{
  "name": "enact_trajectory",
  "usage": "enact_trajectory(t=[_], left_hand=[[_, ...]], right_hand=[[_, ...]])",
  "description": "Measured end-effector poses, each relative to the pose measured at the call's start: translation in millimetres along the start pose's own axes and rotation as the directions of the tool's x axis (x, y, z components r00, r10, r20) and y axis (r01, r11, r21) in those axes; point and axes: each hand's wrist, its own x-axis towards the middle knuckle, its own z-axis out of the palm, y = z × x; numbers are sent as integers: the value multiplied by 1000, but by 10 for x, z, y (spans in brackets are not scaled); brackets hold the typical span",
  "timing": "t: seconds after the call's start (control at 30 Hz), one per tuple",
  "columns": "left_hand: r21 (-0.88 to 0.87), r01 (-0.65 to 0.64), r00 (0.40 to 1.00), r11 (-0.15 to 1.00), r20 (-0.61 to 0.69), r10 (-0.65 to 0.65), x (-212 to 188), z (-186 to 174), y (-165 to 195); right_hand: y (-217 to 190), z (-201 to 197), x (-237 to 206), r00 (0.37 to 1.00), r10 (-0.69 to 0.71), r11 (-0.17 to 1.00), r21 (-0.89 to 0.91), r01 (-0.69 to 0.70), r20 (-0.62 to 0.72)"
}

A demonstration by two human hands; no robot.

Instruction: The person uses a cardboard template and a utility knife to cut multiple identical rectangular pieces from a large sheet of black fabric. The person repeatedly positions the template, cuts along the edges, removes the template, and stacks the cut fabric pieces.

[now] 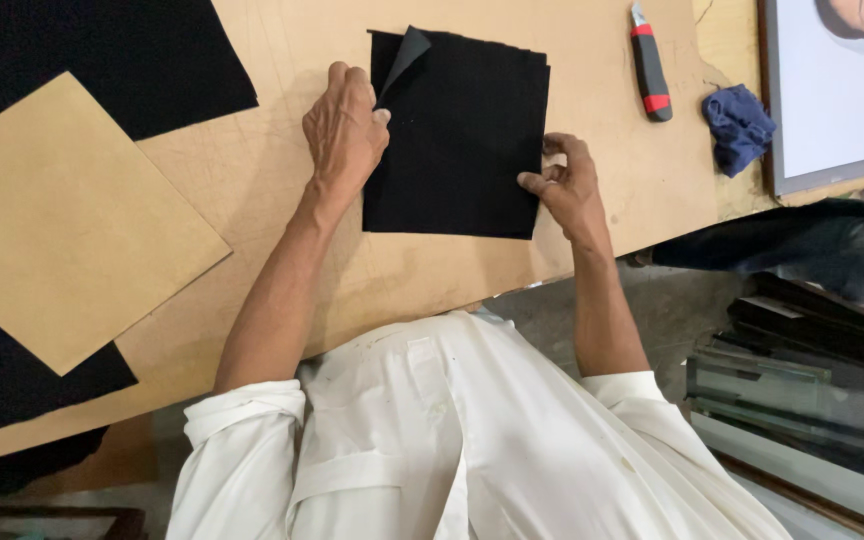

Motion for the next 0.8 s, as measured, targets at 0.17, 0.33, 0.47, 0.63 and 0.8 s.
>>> enact_trajectory(t=[0.17, 0.33, 0.47, 0.63, 0.8], left_hand=[[190, -395, 909, 899, -58, 412, -3, -207, 117], [167, -434, 898, 885, 5, 439, 60, -494, 174], [174, -433, 899, 885, 4, 439, 92, -573, 220], [219, -418, 905, 882, 16, 425, 204, -529, 235], [207, -407, 911, 890, 27, 410, 311, -472, 186]], right_hand=[[-149, -179, 102, 984, -174, 879, -454, 145, -22], [-337, -748, 940, 872, -473, 810, -452, 374, -128], [-530, -1079, 2167, 834, -502, 843, -344, 413, -229], [-940, -1138, 3417, 702, -604, 749, -569, 339, -378], [-1257, -919, 3948, 609, -762, 478, -825, 301, -220]])
